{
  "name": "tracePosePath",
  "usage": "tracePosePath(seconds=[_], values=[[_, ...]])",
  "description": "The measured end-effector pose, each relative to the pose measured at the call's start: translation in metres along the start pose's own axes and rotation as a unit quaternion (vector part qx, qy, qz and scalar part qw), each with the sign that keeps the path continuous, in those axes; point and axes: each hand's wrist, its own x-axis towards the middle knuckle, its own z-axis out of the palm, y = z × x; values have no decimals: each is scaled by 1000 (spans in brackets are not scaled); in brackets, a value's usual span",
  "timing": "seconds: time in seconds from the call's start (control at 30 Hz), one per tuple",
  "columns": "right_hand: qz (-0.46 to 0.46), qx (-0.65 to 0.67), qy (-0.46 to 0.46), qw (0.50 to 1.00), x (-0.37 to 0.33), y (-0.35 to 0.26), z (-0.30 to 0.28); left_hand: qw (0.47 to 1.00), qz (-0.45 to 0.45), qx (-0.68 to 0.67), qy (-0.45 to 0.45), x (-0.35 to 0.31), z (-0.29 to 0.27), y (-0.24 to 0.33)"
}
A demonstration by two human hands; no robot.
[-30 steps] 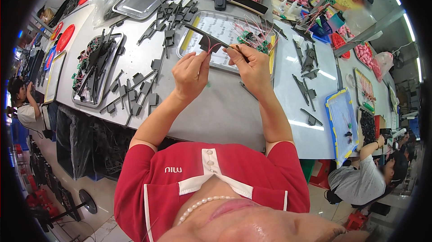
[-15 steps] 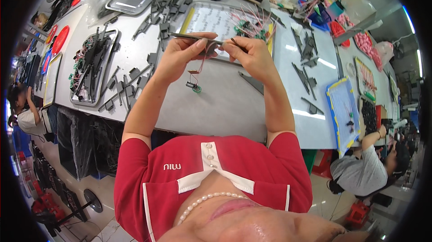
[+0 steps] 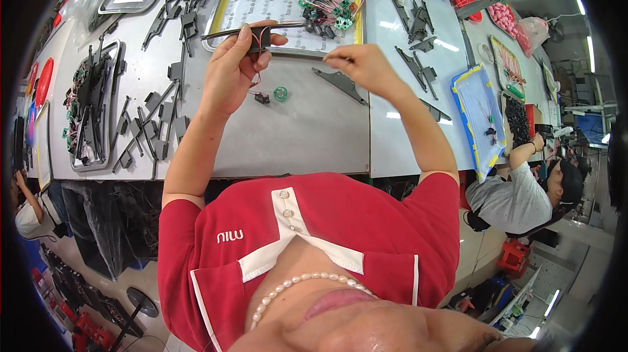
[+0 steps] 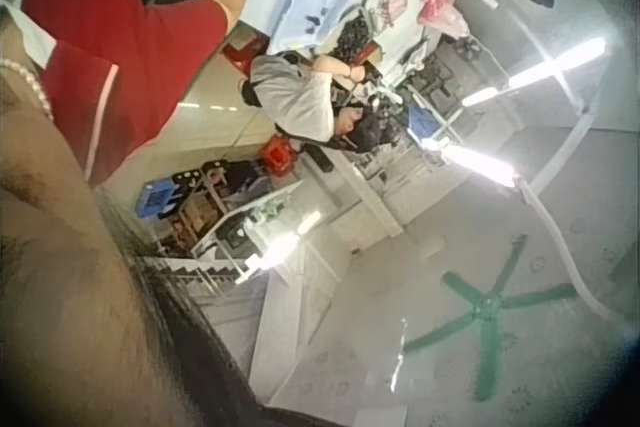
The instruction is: Assembling small electronic components and wiring onto plastic parts at a workshop table.
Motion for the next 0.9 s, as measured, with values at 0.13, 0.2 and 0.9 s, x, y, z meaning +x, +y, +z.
tracePosePath(seconds=[0.13, 0.2, 0.9], values=[[-89, -216, 1, 972, 2, 17, 56, 999, 23, -29, -10, -3, 0, -5], [-77, -226, -3, 971, 1, 16, 64, 999, 37, -25, -9, -6, -4, -6], [-46, 481, 179, 857, -3, -66, 15, 981, 143, 63, -113, -23, 3, -8]])
